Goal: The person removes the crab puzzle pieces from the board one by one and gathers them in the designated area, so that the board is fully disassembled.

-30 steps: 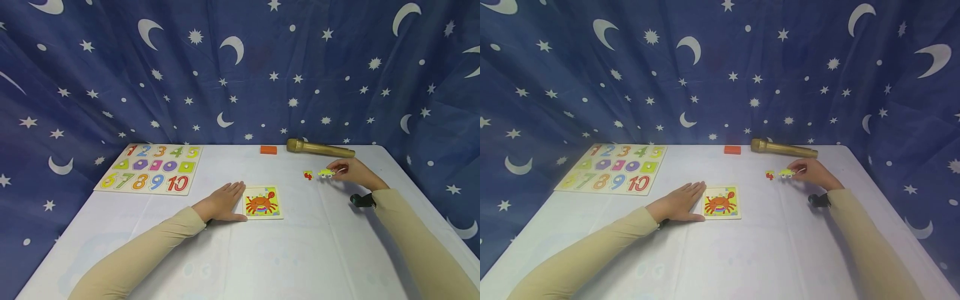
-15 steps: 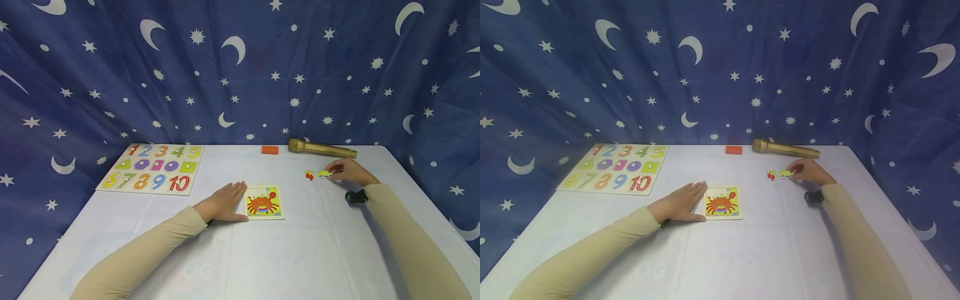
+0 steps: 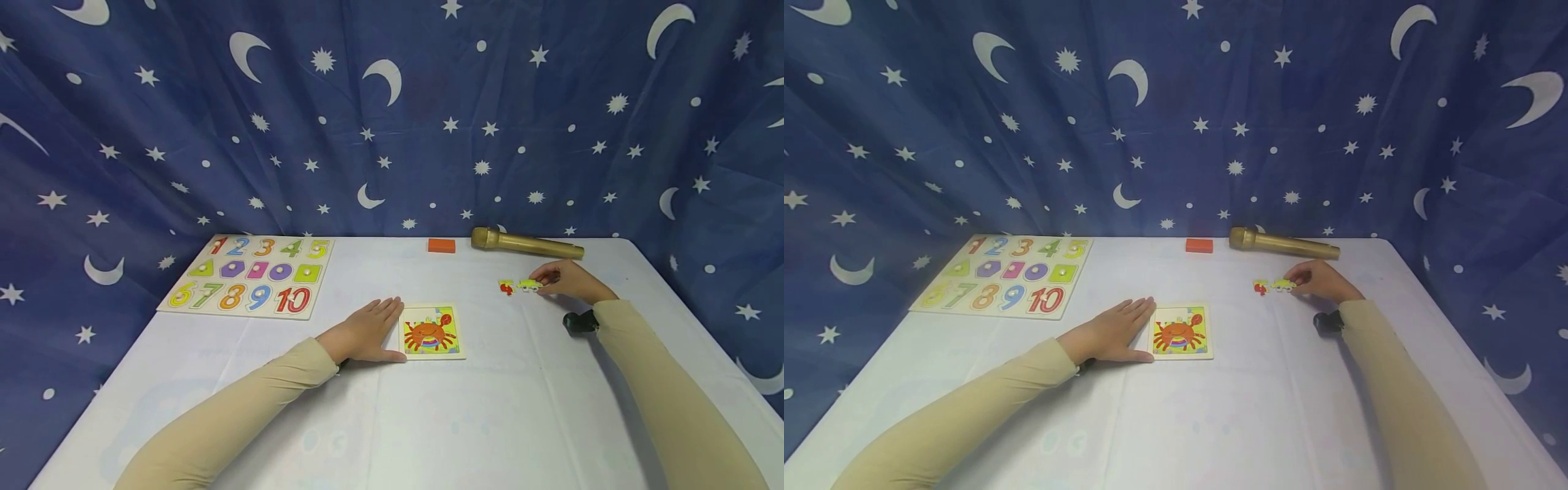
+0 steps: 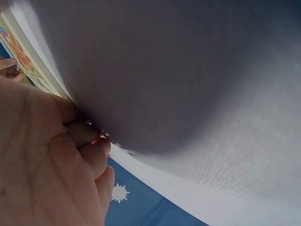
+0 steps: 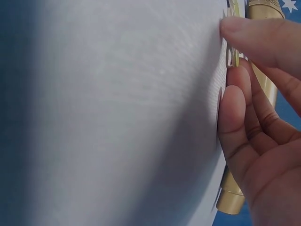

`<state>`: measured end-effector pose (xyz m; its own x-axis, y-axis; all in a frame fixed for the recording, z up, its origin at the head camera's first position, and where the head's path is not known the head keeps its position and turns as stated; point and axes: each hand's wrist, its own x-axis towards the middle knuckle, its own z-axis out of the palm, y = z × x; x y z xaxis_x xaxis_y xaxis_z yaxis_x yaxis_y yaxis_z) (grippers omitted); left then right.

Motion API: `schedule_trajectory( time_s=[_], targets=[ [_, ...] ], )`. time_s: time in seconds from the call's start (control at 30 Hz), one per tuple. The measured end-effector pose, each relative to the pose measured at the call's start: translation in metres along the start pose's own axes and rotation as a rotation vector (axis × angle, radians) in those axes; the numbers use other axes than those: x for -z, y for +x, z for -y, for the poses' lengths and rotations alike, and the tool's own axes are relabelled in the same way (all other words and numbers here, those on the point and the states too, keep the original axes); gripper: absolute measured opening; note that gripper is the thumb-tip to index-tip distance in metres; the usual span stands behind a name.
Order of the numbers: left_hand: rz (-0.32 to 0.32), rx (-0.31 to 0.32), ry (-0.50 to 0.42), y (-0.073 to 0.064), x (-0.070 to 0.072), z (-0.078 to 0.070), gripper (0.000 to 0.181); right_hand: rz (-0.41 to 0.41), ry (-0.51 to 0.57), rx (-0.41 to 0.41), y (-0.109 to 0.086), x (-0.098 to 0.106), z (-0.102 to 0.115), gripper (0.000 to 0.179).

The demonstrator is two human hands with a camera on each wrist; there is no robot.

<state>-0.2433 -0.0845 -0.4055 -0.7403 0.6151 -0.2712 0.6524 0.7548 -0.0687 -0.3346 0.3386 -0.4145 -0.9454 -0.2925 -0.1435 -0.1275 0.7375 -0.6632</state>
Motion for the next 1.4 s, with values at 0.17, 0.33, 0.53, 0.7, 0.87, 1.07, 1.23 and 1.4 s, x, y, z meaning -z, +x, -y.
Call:
schedule_trajectory(
  time_s=[0.17, 0.33, 0.53, 0.7, 0.87, 1.07, 1.23, 1.4],
  targets=[
    [-0.003, -0.002, -0.005, 0.0, 0.0, -0.001, 0.1, 0.003, -0.019, -0.019, 0.0, 0.0, 0.001, 0.036],
    [-0.002, 0.001, -0.007, 0.0, 0.001, -0.001, 0.1, 0.01, -0.029, -0.029, -0.001, 0.001, 0.003, 0.037],
    [-0.003, 0.0, -0.003, 0.0, 0.001, -0.002, 0.1, 0.003, -0.02, -0.035, -0.004, 0.002, 0.001, 0.039],
    [-0.007, -0.004, -0.007, 0.001, 0.001, -0.003, 0.1, -0.009, 0.044, -0.018, -0.016, 0.005, 0.005, 0.044],
    [0.003, 0.001, -0.006, 0.001, -0.001, -0.002, 0.1, -0.021, 0.106, 0.066, -0.029, 0.003, 0.023, 0.046],
    [0.006, 0.009, 0.003, 0.001, -0.002, 0.0, 0.101, -0.025, 0.081, 0.205, -0.037, -0.009, 0.055, 0.04],
    [-0.006, 0.005, 0.013, 0.002, -0.004, 0.001, 0.101, 0.017, 0.06, 0.291, -0.036, -0.027, 0.08, 0.038],
    [-0.01, -0.002, 0.012, 0.003, -0.005, 0.002, 0.101, 0.069, 0.051, 0.36, -0.025, -0.049, 0.096, 0.035]
  ],
)
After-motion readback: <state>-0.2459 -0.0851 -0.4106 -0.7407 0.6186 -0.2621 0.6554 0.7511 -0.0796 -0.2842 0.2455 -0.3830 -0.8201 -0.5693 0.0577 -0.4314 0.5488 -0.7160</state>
